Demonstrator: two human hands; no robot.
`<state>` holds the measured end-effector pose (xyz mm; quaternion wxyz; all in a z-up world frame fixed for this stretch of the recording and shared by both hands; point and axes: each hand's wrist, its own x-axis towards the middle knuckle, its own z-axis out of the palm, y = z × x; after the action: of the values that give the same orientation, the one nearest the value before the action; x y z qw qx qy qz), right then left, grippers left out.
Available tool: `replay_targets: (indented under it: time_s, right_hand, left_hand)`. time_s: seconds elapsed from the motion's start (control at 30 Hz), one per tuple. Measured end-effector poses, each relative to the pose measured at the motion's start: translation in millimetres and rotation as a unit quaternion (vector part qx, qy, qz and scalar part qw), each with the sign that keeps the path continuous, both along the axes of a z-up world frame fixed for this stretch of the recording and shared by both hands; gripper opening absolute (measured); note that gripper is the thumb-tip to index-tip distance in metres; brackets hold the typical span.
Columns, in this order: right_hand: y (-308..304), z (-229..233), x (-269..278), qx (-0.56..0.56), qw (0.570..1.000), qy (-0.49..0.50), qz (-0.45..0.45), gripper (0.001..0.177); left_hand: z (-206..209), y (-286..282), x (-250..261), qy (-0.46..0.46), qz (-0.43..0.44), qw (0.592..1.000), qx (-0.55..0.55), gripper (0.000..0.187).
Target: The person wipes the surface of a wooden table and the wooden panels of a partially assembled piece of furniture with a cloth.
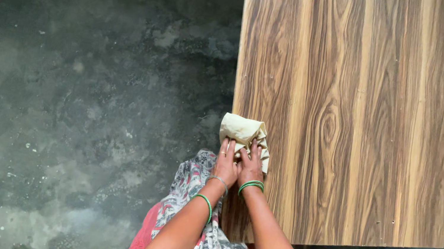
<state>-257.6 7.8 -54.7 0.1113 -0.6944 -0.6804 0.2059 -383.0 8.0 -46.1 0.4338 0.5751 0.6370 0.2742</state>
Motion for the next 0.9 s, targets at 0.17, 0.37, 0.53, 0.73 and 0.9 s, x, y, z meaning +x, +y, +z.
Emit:
replay_targets:
  time_s: [0.17, 0.37, 0.53, 0.73, 0.9]
  right_hand:
    - [55, 14, -6, -0.014, 1.0, -0.004, 0.005, 0.047]
    - [103, 24, -6, 0.0, 1.0, 0.02, 0.018, 0.049]
    - [132, 37, -10, -0.041, 0.999, 0.009, 0.0, 0.048]
    - [151, 45, -15, -0.039, 0.999, 0.021, -0.012, 0.051]
    - [170, 54, -25, -0.093, 0.994, 0.012, -0.052, 0.05]
  left_hand:
    - [-2, 51, -2, 0.013, 0.009, 1.0, 0.006, 0.079]
    - [6, 98, -4, 0.026, 0.007, 1.0, -0.009, 0.079]
    - [11, 129, -7, 0.037, -0.016, 0.999, 0.005, 0.083]
    - [21, 153, -12, 0.035, -0.036, 0.999, -0.019, 0.081]
    - [26, 175, -20, 0.04, -0.057, 0.998, 0.003, 0.08]
